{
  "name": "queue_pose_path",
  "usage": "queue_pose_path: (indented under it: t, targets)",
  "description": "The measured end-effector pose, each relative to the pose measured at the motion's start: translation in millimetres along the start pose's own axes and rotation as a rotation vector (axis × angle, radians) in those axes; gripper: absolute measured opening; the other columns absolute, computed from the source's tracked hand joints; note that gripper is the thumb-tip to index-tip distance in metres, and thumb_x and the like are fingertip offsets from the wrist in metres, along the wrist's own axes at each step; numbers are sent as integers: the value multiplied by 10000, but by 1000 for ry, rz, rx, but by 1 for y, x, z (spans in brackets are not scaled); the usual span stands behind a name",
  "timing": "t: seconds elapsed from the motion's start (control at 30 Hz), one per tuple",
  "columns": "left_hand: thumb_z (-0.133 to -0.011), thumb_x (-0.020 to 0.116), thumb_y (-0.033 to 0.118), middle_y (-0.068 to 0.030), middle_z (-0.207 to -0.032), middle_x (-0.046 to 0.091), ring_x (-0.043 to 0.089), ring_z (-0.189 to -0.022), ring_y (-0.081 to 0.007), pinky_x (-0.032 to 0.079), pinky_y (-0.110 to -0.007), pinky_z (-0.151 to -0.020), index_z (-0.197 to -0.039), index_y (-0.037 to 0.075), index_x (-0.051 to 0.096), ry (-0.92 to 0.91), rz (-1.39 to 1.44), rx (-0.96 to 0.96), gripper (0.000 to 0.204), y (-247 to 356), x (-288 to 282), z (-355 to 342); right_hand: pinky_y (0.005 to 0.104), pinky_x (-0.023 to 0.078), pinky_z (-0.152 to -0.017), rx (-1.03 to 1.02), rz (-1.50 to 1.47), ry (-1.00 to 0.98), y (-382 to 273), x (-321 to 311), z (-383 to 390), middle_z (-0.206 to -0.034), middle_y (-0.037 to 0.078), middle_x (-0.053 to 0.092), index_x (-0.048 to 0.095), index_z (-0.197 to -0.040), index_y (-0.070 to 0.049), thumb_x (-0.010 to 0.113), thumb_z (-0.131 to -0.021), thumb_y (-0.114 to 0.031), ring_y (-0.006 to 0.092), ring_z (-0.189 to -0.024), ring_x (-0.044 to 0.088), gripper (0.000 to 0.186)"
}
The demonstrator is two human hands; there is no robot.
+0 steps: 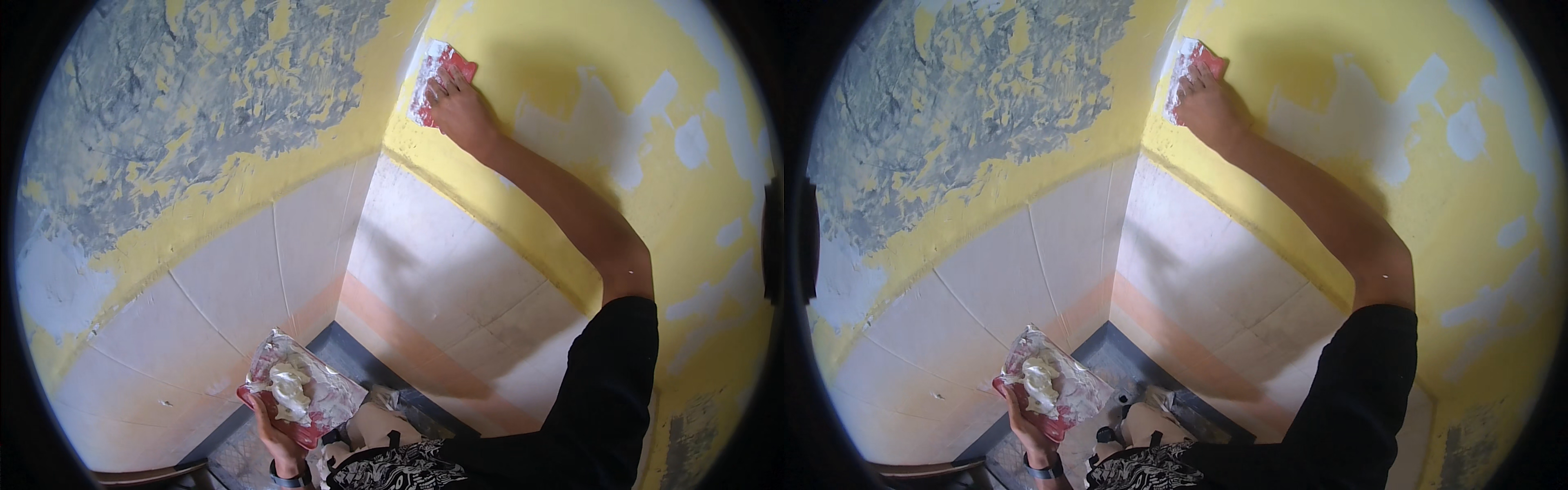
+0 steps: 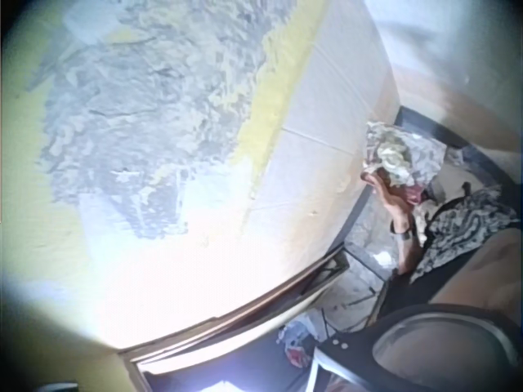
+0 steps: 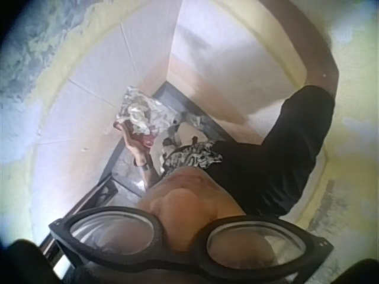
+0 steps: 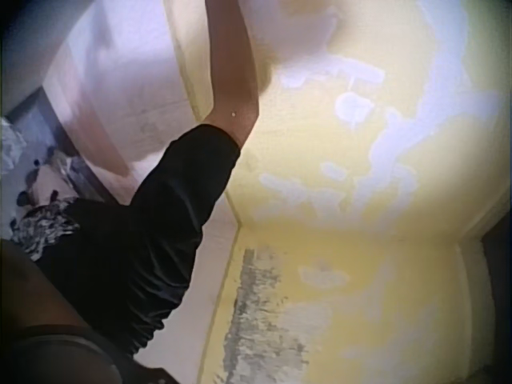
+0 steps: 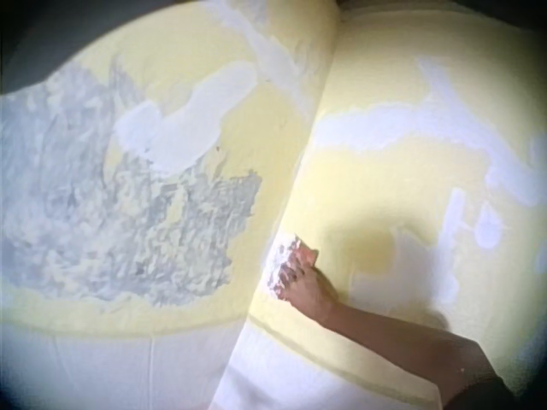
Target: The person applies plaster to the corner and upper section of a wall using a putty knife, repeatedly scooping material from a hawk.
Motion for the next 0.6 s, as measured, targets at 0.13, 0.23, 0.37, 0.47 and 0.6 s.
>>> queue_pose_path:
  t: [0.13, 0.23, 0.37, 0.47, 0.6]
  targets:
    - [-1071, 359, 418, -122, -1382, 533, 546, -1232, -266, 421, -431, -1067, -1435, 23, 414, 8, -2, 6, 541, 3, 8, 4, 441, 306, -1165, 129, 75, 33, 26, -11, -10, -1374, 107, 598, 681, -1211, -77, 592, -873, -196, 298, -1313, 518, 369]
    - [-1070, 359, 422, -122, -1381, 534, 545, -1233, -267, 423, -433, -1065, -1437, 20, 407, 25, 6, 17, 547, 2, 11, 3, 464, 293, -1169, 79, 122, 384, 51, -26, -13, -1317, 97, 629, 724, -1107, -87, 567, -891, -206, 309, -1308, 509, 292]
    - [-1071, 354, 418, -122, -1391, 525, 543, -1238, -273, 424, -434, -1064, -1438, 20, 404, -4, -9, 0, 543, -1, 14, 2, 459, 282, -1174, 23, 97, 416, 54, -8, -16, -1293, 94, 638, 722, -1114, -87, 588, -869, -195, 291, -1303, 511, 300]
    - [-1071, 348, 423, -123, -1396, 521, 541, -1242, -275, 423, -439, -1066, -1440, 23, 402, -33, 2, -14, 547, -3, 21, -5, 467, 274, -1178, -16, 114, 277, 63, 8, -23, -1371, 64, 592, 665, -1232, -109, 580, -883, -191, 292, -1320, 495, 368]
    - [-1065, 356, 437, -128, -1403, 519, 539, -1248, -274, 424, -436, -1068, -1445, 33, 408, 5, -18, 10, 557, 1, 4, -3, 443, 317, -1143, 23, 14, -50, 52, -41, -47, -1178, 88, 689, 711, -1154, -110, 602, -871, -184, 279, -1193, 593, 312]
Point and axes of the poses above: each hand's wrist, its own z-axis away from the middle knuckle, its own x-axis out of the palm, y = z × x, the point moved 9 cm from there along -z, towards the middle knuckle
